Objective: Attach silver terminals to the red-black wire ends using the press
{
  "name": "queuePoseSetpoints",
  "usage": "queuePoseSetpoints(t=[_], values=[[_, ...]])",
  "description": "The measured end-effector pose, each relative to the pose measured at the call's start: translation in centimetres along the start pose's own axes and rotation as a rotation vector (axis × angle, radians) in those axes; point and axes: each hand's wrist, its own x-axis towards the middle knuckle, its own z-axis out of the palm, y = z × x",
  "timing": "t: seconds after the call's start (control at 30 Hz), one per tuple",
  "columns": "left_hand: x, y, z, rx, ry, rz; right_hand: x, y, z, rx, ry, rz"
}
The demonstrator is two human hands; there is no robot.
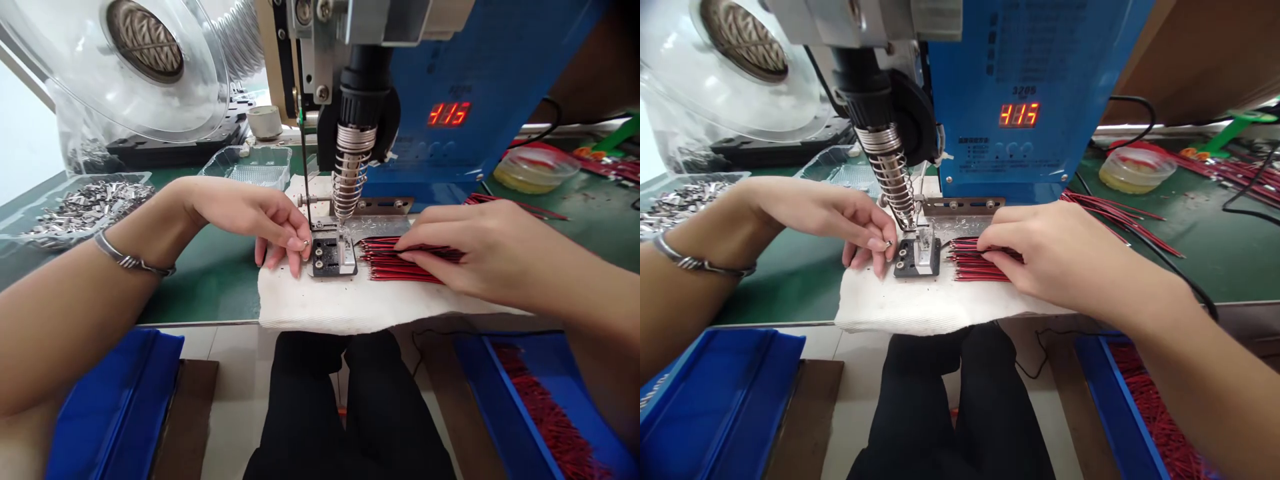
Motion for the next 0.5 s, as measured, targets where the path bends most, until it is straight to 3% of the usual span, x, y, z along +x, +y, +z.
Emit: queuePoseSetpoints(t=[0.5], values=[[0.3,1.0,1.2,-0.051,0.003,0.069,1.8,2.6,0.6,0.217,-0.017,0.033]])
